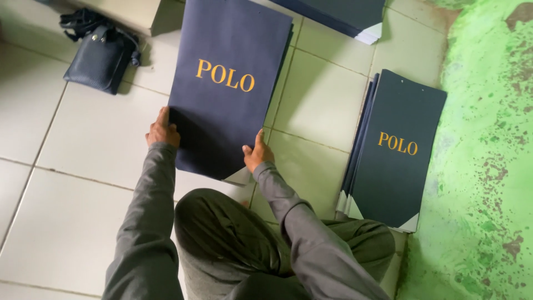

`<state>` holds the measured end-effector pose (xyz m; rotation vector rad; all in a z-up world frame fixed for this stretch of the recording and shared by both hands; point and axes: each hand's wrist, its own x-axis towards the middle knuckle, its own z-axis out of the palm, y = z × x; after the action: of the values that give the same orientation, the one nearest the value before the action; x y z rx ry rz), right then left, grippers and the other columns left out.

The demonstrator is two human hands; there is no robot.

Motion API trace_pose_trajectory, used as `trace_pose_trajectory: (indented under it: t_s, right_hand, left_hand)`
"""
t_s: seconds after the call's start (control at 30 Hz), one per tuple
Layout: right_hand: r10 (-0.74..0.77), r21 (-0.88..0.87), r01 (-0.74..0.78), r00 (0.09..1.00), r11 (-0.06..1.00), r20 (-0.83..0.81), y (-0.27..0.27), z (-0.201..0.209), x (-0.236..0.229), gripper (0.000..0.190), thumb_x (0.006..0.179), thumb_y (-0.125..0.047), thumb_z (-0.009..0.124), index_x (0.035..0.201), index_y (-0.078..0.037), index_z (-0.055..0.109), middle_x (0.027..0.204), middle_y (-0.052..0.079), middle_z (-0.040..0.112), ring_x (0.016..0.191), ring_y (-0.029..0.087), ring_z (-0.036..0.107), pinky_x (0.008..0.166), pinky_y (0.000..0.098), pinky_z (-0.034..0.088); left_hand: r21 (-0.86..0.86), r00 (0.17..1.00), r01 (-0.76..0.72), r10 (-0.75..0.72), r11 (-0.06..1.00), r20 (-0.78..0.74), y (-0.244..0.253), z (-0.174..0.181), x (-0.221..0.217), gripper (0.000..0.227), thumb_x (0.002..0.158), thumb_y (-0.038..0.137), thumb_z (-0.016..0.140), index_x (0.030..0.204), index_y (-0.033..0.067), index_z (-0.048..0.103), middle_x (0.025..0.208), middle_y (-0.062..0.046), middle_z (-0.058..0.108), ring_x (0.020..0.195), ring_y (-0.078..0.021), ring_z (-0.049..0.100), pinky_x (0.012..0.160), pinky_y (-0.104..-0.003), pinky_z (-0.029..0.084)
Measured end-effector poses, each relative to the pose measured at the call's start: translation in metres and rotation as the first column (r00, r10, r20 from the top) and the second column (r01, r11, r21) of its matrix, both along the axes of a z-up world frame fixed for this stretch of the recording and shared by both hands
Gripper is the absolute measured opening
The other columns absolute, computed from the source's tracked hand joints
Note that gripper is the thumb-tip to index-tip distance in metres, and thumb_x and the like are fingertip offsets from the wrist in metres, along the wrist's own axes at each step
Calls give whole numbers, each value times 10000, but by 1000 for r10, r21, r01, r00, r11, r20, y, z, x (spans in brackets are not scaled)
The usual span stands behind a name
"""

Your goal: The person sits on the floor and assembles flat-packed blue paper shopping bags with gold 'POLO' lettering. They fold the bottom panels to form the base, tuck the side flaps into slots, and press the seams to secure the structure. Completed bags are stacked on the floor beside them.

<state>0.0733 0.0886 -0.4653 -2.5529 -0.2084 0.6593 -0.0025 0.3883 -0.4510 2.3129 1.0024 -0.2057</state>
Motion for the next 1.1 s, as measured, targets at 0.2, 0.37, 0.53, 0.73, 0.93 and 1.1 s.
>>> trace_pose_trajectory:
  t_s: [0.2, 0.37, 0.53, 0.73, 0.93, 1.1]
  right_hand:
    - [42, -66, -47, 996, 997, -79, 9, 13, -4, 955, 961, -472, 574, 1618, -27, 43, 1465, 270, 540, 1282, 403, 602, 1056, 521, 510]
    - [51, 16, -49, 990, 999, -134, 10, 22, -26, 991, 955, -379, 608, 1595, 59, -10, 1584, 260, 383, 1344, 406, 534, 1078, 531, 494]
    - [119, 2, -120, 985, 993, -121, 10, 34, -9, 982, 959, -364, 633, 1572, 109, 30, 1481, 284, 500, 1290, 413, 585, 1045, 515, 527]
    - [163, 23, -161, 977, 987, -140, 1, 38, -9, 1011, 978, -380, 617, 1566, 103, -49, 1438, 324, 526, 1265, 437, 603, 1031, 542, 528]
    - [229, 104, -215, 963, 971, -145, -38, 60, -23, 940, 996, -413, 570, 1617, -10, -10, 1496, 306, 481, 1288, 457, 581, 1062, 562, 494]
    - [229, 131, -214, 967, 968, -110, -113, 33, -60, 795, 1001, -344, 562, 1652, -139, 154, 1560, 186, 475, 1350, 378, 552, 1111, 507, 474]
  left_hand:
    - [52, 1000, -2, 4, 999, -25, 16, -39, 0, 642, 1027, 209, 525, 1578, 424, 276, 1549, 78, 485, 1367, -262, 502, 1121, -565, 369]
    - [31, 997, 4, -2, 1000, -79, 8, -12, 2, 688, 1013, 196, 512, 1610, 411, 244, 1644, 128, 346, 1398, -256, 480, 1124, -541, 369]
    - [51, 996, -2, 6, 999, -85, 4, -8, -1, 707, 1010, 202, 510, 1628, 394, 225, 1675, 104, 290, 1430, -265, 454, 1127, -551, 366]
    - [66, 997, 15, -10, 998, -77, 17, -34, 3, 714, 1001, 218, 524, 1629, 398, 238, 1673, 104, 298, 1430, -275, 460, 1127, -567, 368]
    - [137, 998, -2, 11, 991, -64, -11, 2, 7, 732, 969, 261, 612, 1613, 372, 282, 1683, 53, 270, 1484, -296, 365, 1149, -588, 324]
    - [273, 994, 74, -92, 959, 54, -87, 28, 2, 736, 903, 354, 712, 1572, 220, 436, 1677, -100, 308, 1509, -396, 278, 1158, -654, 295]
